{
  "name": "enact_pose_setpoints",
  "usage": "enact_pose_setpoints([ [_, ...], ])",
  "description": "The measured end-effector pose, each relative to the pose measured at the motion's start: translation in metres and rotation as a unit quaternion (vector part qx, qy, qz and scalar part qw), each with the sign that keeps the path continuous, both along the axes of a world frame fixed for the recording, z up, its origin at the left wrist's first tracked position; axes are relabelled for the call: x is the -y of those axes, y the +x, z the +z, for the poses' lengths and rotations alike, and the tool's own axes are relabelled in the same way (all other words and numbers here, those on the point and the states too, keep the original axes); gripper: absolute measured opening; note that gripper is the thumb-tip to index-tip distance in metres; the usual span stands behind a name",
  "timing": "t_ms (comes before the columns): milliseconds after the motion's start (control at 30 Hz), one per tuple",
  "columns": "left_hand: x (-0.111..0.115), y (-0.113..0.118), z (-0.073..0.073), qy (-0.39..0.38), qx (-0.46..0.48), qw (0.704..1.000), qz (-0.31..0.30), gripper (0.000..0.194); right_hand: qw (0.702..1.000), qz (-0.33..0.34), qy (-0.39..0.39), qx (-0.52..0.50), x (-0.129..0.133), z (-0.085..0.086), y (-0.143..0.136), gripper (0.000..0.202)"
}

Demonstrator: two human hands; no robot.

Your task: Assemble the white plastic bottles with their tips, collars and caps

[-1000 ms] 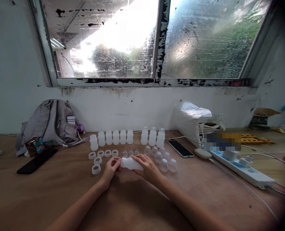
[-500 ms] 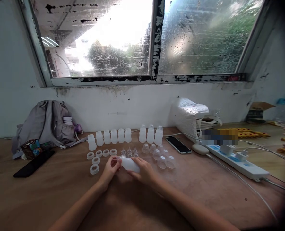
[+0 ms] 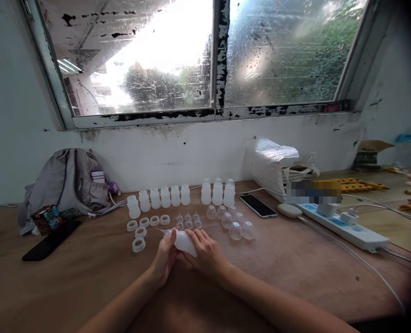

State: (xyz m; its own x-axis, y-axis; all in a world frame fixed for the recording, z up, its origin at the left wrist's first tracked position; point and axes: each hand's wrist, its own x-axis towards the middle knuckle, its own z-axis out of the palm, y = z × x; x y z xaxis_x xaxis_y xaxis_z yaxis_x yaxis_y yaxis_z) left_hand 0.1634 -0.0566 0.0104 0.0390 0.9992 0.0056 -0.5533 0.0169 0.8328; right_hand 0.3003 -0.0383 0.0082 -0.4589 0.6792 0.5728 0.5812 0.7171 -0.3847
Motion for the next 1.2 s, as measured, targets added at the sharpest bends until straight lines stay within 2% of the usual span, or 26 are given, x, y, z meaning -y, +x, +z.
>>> enact_pose_setpoints([
  [33,0.001,0.002,-0.001,-0.015,0.002,0.999,0.03,0.032,1.0,0.016,-0.025,-0.009,0.002,-0.001,-0.002,0.041],
  [100,0.002,0.005,0.001,-0.038,-0.004,0.997,0.071,0.027,0.989,0.056,-0.122,-0.065,0.005,-0.001,-0.006,0.04],
  [167,0.003,0.004,0.007,-0.038,-0.013,0.997,0.072,0.024,0.945,0.086,-0.277,-0.151,0.008,-0.001,-0.007,0.039],
  [200,0.004,0.003,0.011,-0.03,-0.018,0.998,0.054,0.024,0.905,0.106,-0.364,-0.195,0.009,0.0,-0.007,0.039],
  [267,0.007,0.001,0.019,-0.005,-0.029,0.999,0.013,0.024,0.8,0.157,-0.512,-0.27,0.011,0.001,-0.007,0.04],
  [333,0.01,-0.001,0.024,0.015,-0.044,0.999,-0.011,0.022,0.699,0.211,-0.604,-0.319,0.013,0.001,-0.006,0.039],
  [400,0.012,0.0,0.027,0.036,-0.052,0.998,-0.004,0.018,0.635,0.234,-0.65,-0.347,0.015,0.001,-0.005,0.04],
  [467,0.013,0.001,0.027,0.052,-0.055,0.997,0.008,0.017,0.598,0.24,-0.677,-0.356,0.016,0.001,-0.004,0.043],
  [567,0.017,0.003,0.03,0.069,-0.066,0.995,0.009,0.018,0.565,0.271,-0.689,-0.363,0.016,0.003,-0.003,0.045],
  [700,0.027,0.005,0.035,0.122,-0.098,0.988,0.009,0.013,0.535,0.351,-0.692,-0.334,0.016,0.009,0.001,0.046],
  [833,0.029,0.002,0.036,0.153,-0.12,0.981,0.005,0.012,0.54,0.403,-0.678,-0.293,0.016,0.013,0.004,0.045],
  [900,0.024,-0.002,0.033,0.151,-0.128,0.98,-0.004,0.013,0.577,0.387,-0.66,-0.286,0.015,0.013,0.003,0.043],
  [933,0.02,-0.004,0.03,0.145,-0.128,0.981,-0.009,0.014,0.608,0.367,-0.641,-0.292,0.015,0.012,0.002,0.041],
  [1000,0.011,-0.006,0.024,0.127,-0.117,0.985,-0.015,0.022,0.688,0.306,-0.579,-0.312,0.015,0.011,-0.001,0.038],
  [1100,0.002,-0.004,0.012,0.095,-0.11,0.988,-0.045,0.038,0.812,0.221,-0.438,-0.316,0.012,0.007,-0.003,0.039],
  [1200,-0.002,-0.001,0.002,0.068,-0.127,0.987,-0.074,0.042,0.903,0.188,-0.302,-0.243,0.002,0.005,0.0,0.036],
])
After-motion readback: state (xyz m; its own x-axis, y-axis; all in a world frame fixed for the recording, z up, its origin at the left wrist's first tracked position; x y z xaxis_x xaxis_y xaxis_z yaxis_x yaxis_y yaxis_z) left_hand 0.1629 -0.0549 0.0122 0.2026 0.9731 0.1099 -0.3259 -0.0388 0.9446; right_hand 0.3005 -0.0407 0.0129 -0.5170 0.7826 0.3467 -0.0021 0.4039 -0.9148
